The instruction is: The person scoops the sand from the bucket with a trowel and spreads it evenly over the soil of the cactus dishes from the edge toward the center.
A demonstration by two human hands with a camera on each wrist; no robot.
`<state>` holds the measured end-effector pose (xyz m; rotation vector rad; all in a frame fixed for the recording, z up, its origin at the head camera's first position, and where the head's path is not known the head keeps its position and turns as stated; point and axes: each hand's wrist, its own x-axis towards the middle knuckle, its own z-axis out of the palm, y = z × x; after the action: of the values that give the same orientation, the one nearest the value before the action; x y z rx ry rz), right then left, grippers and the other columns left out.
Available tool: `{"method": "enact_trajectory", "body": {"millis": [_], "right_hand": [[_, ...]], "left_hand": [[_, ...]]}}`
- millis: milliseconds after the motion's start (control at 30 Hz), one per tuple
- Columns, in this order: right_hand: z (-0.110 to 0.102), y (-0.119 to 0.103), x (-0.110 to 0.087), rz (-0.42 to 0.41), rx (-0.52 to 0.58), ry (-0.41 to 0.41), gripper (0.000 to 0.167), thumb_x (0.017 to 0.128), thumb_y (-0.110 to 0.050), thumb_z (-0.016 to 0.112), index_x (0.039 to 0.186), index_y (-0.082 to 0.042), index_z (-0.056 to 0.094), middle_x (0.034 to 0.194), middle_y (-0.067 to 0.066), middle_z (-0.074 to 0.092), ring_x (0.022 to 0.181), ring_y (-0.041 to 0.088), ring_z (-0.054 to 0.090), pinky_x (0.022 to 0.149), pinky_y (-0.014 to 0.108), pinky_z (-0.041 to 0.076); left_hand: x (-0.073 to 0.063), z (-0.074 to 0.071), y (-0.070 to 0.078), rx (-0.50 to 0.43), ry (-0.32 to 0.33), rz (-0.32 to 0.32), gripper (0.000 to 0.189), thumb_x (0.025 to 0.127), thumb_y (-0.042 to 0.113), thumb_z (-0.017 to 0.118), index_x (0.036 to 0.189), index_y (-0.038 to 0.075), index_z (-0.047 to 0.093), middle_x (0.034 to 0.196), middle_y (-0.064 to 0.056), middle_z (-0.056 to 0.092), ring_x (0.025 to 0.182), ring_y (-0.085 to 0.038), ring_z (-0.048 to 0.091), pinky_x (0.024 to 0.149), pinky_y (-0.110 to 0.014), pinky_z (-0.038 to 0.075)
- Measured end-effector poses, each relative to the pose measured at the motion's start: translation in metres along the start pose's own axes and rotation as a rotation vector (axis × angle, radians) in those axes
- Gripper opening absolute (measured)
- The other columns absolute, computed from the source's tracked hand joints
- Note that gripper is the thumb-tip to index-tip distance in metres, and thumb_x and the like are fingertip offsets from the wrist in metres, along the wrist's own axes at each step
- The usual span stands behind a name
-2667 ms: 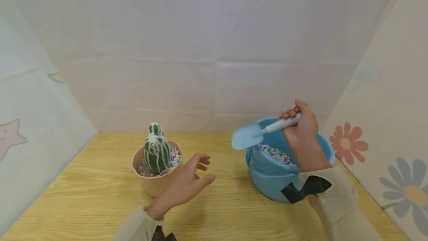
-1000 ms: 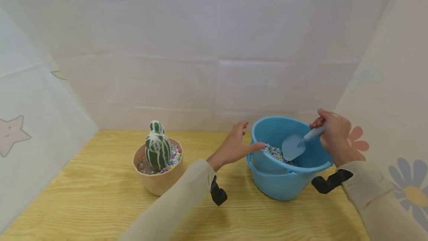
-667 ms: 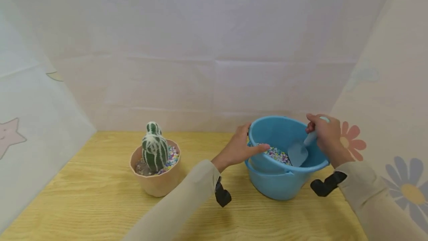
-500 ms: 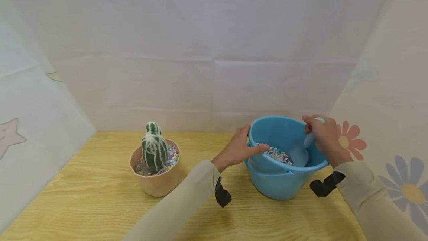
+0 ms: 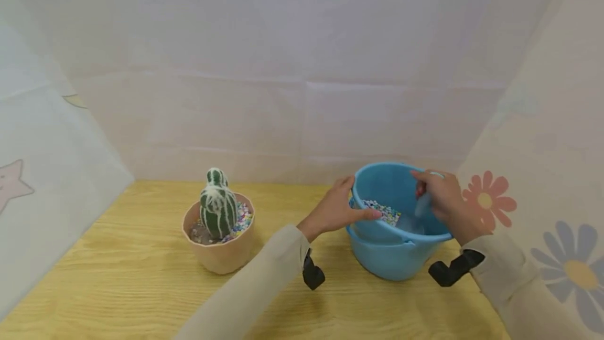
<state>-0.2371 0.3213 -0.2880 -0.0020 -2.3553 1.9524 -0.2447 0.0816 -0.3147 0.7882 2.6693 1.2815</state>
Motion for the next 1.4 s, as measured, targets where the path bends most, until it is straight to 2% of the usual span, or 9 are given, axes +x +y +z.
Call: {"method": "enact_trajectory", "body": {"millis": [133,233,333,467,567,800,967,1200,1400], "right_hand": [[0.000,0.000,0.000,0.061,0.263,-0.022,0.035,0.099,-0.021,0.051,0.065,-0.015,0.055,0.057,-0.003,0.045,0.057,0.013,0.045,0.059,0.026,0.043],[0.000,-0.001,0.000,0.089,0.301,-0.028,0.035,0.097,-0.027,0.055,0.064,-0.014,0.055,0.058,-0.002,0.048,0.059,0.014,0.048,0.060,0.026,0.045],[-0.002,-0.005,0.002,0.024,0.183,0.022,0.037,0.094,-0.031,0.061,0.061,-0.013,0.057,0.058,-0.004,0.053,0.060,0.012,0.053,0.061,0.023,0.047],[-0.005,-0.007,0.005,-0.078,-0.319,0.104,0.044,0.093,-0.044,0.059,0.064,-0.011,0.060,0.063,-0.011,0.057,0.070,0.008,0.050,0.067,0.029,0.041],[-0.002,-0.003,0.007,-0.092,-0.563,0.069,0.053,0.095,-0.051,0.049,0.066,-0.007,0.058,0.065,-0.011,0.054,0.075,0.009,0.044,0.071,0.036,0.030],[0.011,0.004,0.000,-0.033,-0.408,-0.071,0.051,0.099,-0.044,0.044,0.056,-0.018,0.053,0.063,-0.008,0.053,0.066,0.015,0.049,0.068,0.031,0.037],[0.019,-0.008,-0.010,0.003,-0.386,-0.017,0.053,0.097,-0.050,0.046,0.053,-0.020,0.052,0.066,-0.008,0.054,0.064,0.017,0.050,0.062,0.030,0.042],[0.023,-0.011,-0.019,0.081,0.321,0.136,0.037,0.093,-0.031,0.059,0.061,-0.015,0.053,0.058,-0.005,0.051,0.061,0.011,0.048,0.060,0.023,0.039],[0.026,-0.006,-0.022,0.036,0.717,0.171,0.017,0.092,-0.024,0.061,0.093,-0.012,0.048,0.069,-0.001,0.043,0.062,0.014,0.041,0.059,0.026,0.038]], "left_hand": [[-0.004,-0.003,-0.005,0.016,0.016,-0.019,0.104,0.076,0.058,0.072,0.154,0.014,0.018,0.157,0.000,0.024,0.138,-0.020,0.037,0.105,-0.039,0.043],[-0.007,-0.005,-0.009,0.032,0.016,-0.034,0.105,0.076,0.058,0.072,0.154,0.015,0.016,0.157,0.001,0.023,0.139,-0.019,0.035,0.106,-0.039,0.042],[-0.006,-0.009,-0.011,0.047,0.006,-0.021,0.107,0.075,0.059,0.072,0.154,0.014,0.015,0.158,-0.001,0.022,0.140,-0.020,0.034,0.106,-0.039,0.041],[-0.006,-0.013,-0.010,0.050,-0.012,0.000,0.110,0.074,0.058,0.073,0.155,0.015,0.012,0.159,-0.001,0.019,0.141,-0.020,0.033,0.107,-0.040,0.041],[-0.006,-0.013,-0.011,0.042,-0.026,-0.012,0.112,0.073,0.058,0.074,0.155,0.016,0.010,0.159,0.001,0.018,0.142,-0.019,0.031,0.107,-0.040,0.041],[-0.010,-0.007,-0.009,0.055,-0.032,-0.033,0.111,0.074,0.059,0.073,0.154,0.017,0.009,0.159,0.004,0.016,0.143,-0.017,0.028,0.108,-0.039,0.039],[-0.005,0.004,0.000,0.042,-0.006,0.035,0.111,0.073,0.059,0.074,0.154,0.016,0.011,0.158,0.005,0.019,0.142,-0.015,0.030,0.108,-0.034,0.040],[-0.006,0.004,0.002,0.058,-0.017,-0.003,0.110,0.072,0.059,0.075,0.154,0.019,0.014,0.158,0.007,0.020,0.142,-0.014,0.030,0.107,-0.035,0.041],[-0.006,-0.001,-0.001,0.061,-0.012,0.007,0.110,0.070,0.056,0.078,0.154,0.016,0.019,0.156,0.005,0.027,0.139,-0.016,0.035,0.104,-0.035,0.043]]}}
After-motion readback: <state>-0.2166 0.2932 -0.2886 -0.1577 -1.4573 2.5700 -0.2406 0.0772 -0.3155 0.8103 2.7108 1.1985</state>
